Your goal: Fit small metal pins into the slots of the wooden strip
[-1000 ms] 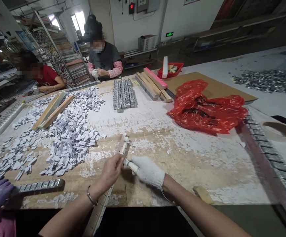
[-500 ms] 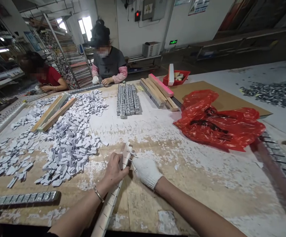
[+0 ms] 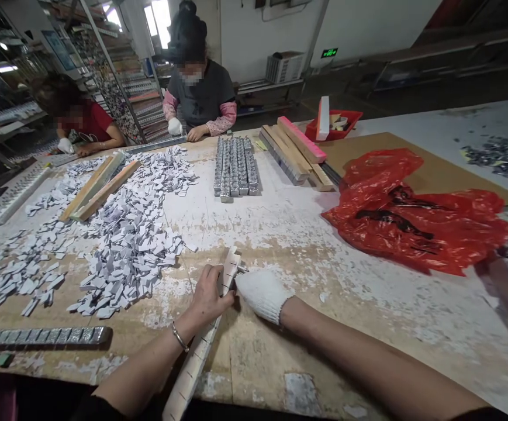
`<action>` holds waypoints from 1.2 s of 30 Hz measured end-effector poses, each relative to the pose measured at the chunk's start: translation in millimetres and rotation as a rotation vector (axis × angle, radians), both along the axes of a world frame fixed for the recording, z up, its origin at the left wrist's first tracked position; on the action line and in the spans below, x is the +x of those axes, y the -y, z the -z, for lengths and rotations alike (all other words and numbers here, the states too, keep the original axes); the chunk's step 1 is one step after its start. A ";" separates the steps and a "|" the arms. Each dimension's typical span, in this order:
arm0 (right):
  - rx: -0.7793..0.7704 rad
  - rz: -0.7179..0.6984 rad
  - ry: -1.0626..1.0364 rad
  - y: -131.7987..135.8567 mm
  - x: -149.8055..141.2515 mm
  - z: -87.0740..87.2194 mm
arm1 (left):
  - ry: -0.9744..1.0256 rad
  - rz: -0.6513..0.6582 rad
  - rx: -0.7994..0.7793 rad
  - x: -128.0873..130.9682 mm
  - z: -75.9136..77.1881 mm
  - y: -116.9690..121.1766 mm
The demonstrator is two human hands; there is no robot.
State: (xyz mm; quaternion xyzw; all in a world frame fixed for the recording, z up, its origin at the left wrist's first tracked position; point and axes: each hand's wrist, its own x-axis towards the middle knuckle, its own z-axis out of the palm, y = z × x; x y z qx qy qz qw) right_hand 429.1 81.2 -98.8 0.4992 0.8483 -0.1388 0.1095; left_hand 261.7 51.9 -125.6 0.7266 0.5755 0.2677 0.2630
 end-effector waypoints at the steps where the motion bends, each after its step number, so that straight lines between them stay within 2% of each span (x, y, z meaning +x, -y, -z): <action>1: 0.001 0.001 0.003 0.8 1.3 -0.3 | -0.008 0.019 0.003 -0.7 0.8 -0.1; 9: -0.012 0.013 -0.008 2.7 1.6 5.0 | -0.036 0.098 0.060 -3.7 8.8 -1.5; 14: -0.016 0.046 -0.028 0.0 3.9 -2.6 | -0.097 0.129 0.036 -7.6 2.5 -3.7; 17: 0.004 0.077 -0.120 10.5 20.1 -4.7 | -0.277 0.058 0.006 -24.8 -9.7 -23.3; 20: 0.014 0.205 -0.295 29.9 39.6 7.4 | -0.572 -0.046 0.030 -46.8 -24.9 -57.1; 23: -0.010 0.324 -0.405 49.4 49.7 30.1 | -0.654 0.034 0.032 -59.9 -36.4 -88.1; 26: 0.023 0.377 -0.477 60.0 49.9 47.1 | -0.660 0.102 0.035 -61.6 -44.4 -99.7; 28: 0.054 0.397 -0.538 62.1 46.9 48.5 | -0.647 0.115 0.042 -58.7 -51.3 -93.1; 31: 0.113 0.402 -0.705 64.1 37.6 33.9 | -0.567 0.103 0.077 -47.2 -65.9 -61.2; 32: 0.139 0.392 -0.785 65.9 33.1 25.9 | -0.452 0.098 0.070 -41.3 -70.8 -45.7; 34: 0.148 0.352 -0.938 72.1 22.9 9.0 | -0.093 0.103 -0.011 -28.1 -78.5 -10.9; 36: 0.081 0.289 -1.032 81.0 13.7 -4.6 | 0.238 0.119 -0.137 -16.1 -81.2 23.1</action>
